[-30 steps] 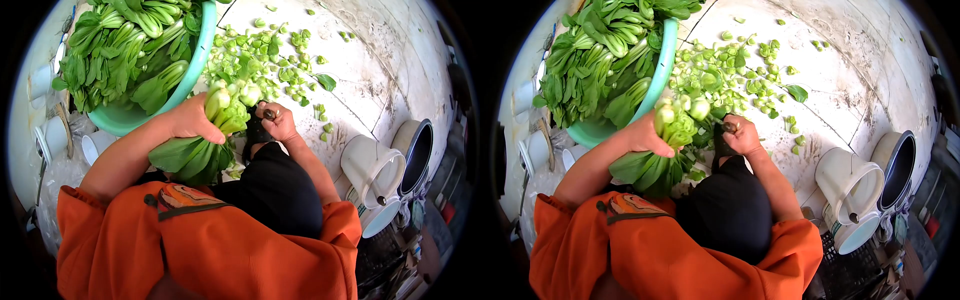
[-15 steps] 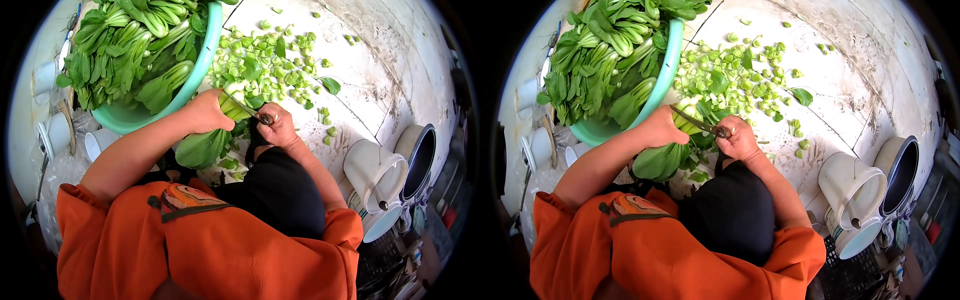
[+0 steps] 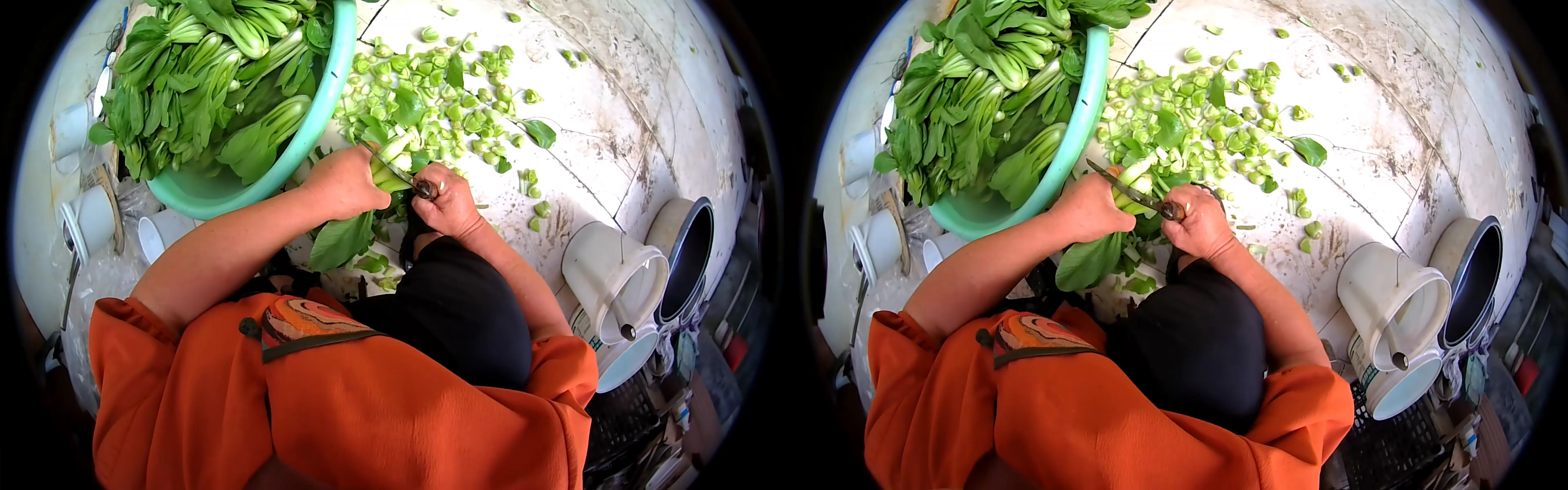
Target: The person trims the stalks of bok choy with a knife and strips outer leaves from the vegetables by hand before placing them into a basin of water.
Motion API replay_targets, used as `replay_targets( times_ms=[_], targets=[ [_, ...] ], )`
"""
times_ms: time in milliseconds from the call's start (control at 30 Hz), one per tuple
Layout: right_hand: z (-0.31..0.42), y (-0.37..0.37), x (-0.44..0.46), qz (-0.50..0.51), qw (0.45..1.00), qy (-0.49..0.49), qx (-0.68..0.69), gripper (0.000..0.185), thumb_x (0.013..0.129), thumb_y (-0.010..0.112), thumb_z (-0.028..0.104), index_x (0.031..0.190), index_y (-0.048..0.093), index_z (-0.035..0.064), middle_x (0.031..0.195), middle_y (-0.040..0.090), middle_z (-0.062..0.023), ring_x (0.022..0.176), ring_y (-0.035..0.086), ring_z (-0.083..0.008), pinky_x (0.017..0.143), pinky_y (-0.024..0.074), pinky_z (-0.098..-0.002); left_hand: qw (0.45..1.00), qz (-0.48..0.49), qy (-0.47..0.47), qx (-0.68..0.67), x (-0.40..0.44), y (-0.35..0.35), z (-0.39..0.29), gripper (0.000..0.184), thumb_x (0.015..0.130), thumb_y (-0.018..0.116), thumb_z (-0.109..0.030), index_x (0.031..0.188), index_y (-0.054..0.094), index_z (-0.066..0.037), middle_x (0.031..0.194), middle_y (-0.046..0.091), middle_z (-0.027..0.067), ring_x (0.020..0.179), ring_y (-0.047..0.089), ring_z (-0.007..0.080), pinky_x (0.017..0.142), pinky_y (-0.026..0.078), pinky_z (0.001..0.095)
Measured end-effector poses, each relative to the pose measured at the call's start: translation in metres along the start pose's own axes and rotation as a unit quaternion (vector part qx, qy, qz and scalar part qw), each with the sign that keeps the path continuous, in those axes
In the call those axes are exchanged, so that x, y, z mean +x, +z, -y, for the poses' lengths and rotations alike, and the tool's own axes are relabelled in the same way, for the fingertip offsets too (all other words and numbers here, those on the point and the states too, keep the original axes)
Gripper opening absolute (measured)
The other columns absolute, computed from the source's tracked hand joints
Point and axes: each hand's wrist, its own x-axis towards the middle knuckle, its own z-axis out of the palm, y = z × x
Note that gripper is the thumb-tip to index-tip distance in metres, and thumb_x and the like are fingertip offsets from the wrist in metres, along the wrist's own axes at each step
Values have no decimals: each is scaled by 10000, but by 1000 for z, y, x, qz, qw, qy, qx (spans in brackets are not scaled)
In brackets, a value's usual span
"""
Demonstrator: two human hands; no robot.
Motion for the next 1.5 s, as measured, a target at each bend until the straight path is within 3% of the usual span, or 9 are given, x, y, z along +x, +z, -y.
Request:
replay_targets(
  times_ms=[200,400,667,767,900,1033,1100,1333,1500],
  targets=[
    [-15,5,-8,-11,999,32,25,178,641,618,17,799,541,44,752,559,-118,714,555,-330,666,477,-369,999,-28,-11,33,-6,-4,-6,707,634,677,-282,1241,524,46,922,664,229,883,653,356,799,526,397],
    [-39,18,-46,-19,971,237,21,257,735,559,71,976,645,94,944,643,-134,913,629,-300,870,492,-324,987,-140,45,-58,-16,-10,-8,758,639,681,-296,1273,491,74,989,657,240,937,646,343,850,510,372],
    [-20,1,-20,-75,975,204,55,144,684,626,83,825,613,53,778,617,-108,769,619,-296,729,509,-349,974,-162,84,-137,-8,-10,7,826,635,703,-274,1312,434,115,1012,652,240,951,652,318,862,505,336],
    [-22,3,-10,-81,994,57,47,173,659,638,76,828,605,58,767,604,-120,751,600,-323,705,503,-374,981,-144,73,-111,-4,-7,14,741,643,709,-248,1257,482,97,994,659,208,912,656,288,840,508,332],
    [-12,0,-1,-9,998,55,19,169,650,638,88,813,593,93,758,581,-116,758,584,-341,691,497,-401,965,-4,104,-240,4,2,28,577,621,748,-195,1105,540,41,907,651,109,824,627,202,795,511,322],
    [-9,4,4,9,998,68,-6,162,656,655,112,801,588,86,773,584,-132,761,589,-359,702,501,-431,973,160,112,-121,0,4,20,578,591,761,-240,1082,570,-1,915,665,157,839,650,276,813,522,351],
    [-15,10,3,8,997,74,-7,163,664,658,114,800,579,72,785,593,-144,759,586,-368,713,501,-432,975,156,146,-57,-8,10,10,629,571,767,-284,1103,573,-10,927,666,187,872,647,339,823,517,376],
    [-35,17,-18,-13,961,275,25,157,699,622,157,784,546,50,733,579,-167,725,570,-378,687,477,-421,956,75,123,-257,4,-4,22,576,628,817,-225,1106,585,-3,911,672,107,873,646,229,827,510,354],
    [-38,17,-26,-14,956,290,35,200,719,611,204,877,594,83,828,636,-158,788,602,-374,748,493,-403,828,-46,63,-555,18,-106,-13,401,765,749,-304,1055,650,-45,970,680,112,873,652,220,843,516,371]
  ],
)
